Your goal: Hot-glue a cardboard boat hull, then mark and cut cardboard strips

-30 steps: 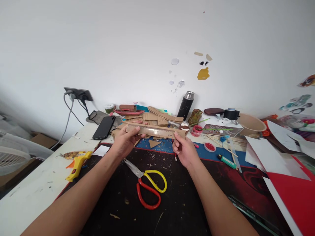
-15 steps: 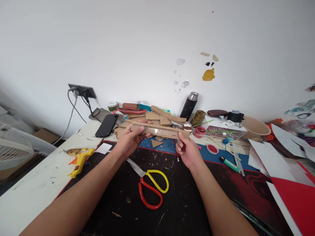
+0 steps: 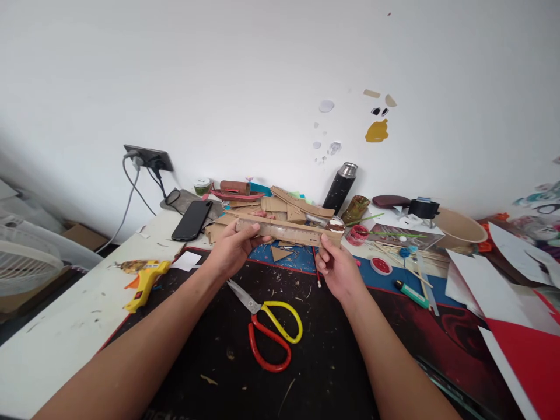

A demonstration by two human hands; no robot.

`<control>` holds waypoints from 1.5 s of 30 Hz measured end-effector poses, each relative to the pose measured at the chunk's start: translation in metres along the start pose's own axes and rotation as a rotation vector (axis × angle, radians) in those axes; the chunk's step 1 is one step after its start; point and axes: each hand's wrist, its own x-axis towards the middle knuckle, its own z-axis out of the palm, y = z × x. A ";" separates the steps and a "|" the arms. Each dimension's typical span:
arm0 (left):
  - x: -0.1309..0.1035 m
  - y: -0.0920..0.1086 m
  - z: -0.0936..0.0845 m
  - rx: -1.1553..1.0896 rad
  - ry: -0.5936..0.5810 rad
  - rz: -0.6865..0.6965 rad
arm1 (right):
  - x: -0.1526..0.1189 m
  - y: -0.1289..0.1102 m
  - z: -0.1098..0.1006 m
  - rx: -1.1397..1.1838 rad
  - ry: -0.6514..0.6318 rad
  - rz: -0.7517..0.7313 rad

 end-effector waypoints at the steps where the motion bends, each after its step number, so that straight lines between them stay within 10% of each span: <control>1: 0.000 0.000 0.000 0.002 -0.001 0.000 | 0.000 0.000 0.000 -0.002 -0.001 0.001; 45: 0.010 0.011 -0.009 0.026 0.090 0.006 | -0.008 0.004 0.009 -0.047 -0.070 -0.007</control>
